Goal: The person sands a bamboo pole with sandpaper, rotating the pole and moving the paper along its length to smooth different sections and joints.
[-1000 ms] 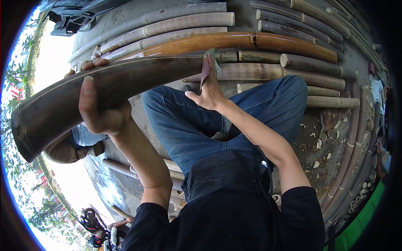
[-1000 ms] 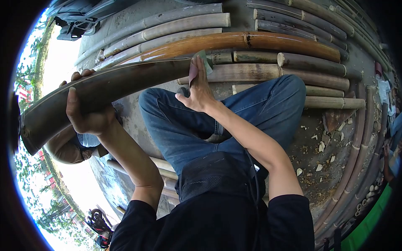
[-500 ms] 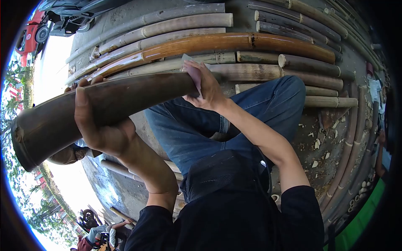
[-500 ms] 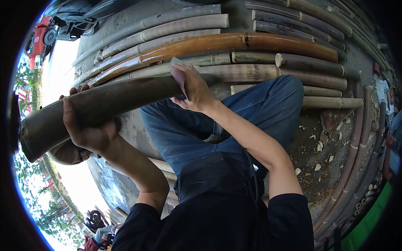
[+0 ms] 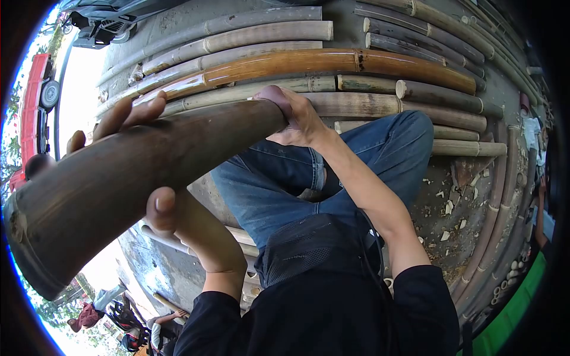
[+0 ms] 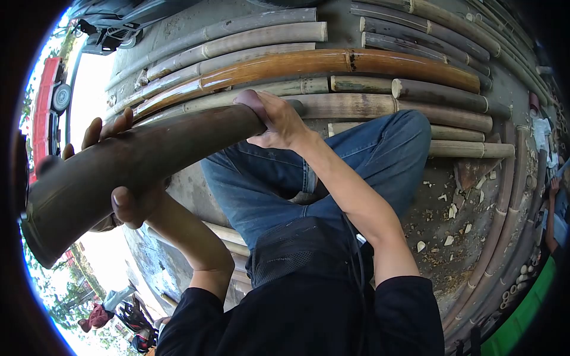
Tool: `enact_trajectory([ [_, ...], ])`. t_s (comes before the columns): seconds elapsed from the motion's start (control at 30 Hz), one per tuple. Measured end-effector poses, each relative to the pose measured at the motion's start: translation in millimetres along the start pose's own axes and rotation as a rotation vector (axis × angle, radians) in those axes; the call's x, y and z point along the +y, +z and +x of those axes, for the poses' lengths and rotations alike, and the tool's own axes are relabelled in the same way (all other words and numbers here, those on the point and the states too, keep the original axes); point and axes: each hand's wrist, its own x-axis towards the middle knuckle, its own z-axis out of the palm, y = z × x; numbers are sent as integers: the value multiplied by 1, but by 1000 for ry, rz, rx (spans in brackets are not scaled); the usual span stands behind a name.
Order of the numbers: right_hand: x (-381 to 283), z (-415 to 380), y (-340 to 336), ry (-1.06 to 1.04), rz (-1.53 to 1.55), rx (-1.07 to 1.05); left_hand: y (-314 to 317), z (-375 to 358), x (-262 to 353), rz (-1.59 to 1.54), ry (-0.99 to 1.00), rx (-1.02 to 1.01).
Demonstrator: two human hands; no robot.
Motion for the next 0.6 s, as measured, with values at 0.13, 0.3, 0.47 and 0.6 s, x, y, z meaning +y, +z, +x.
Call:
enact_trajectory([
  [0.13,28,-45,2,71,-150,37,5,-17,-7,113,-61,180],
  [0.3,57,-80,9,346,-273,-74,6,-14,-14,163,-118,466],
  [0.47,22,-51,15,177,-108,-35,13,-8,-6,184,-339,578],
  [0.6,57,-77,7,365,-107,-156,16,-2,-9,172,-377,628],
])
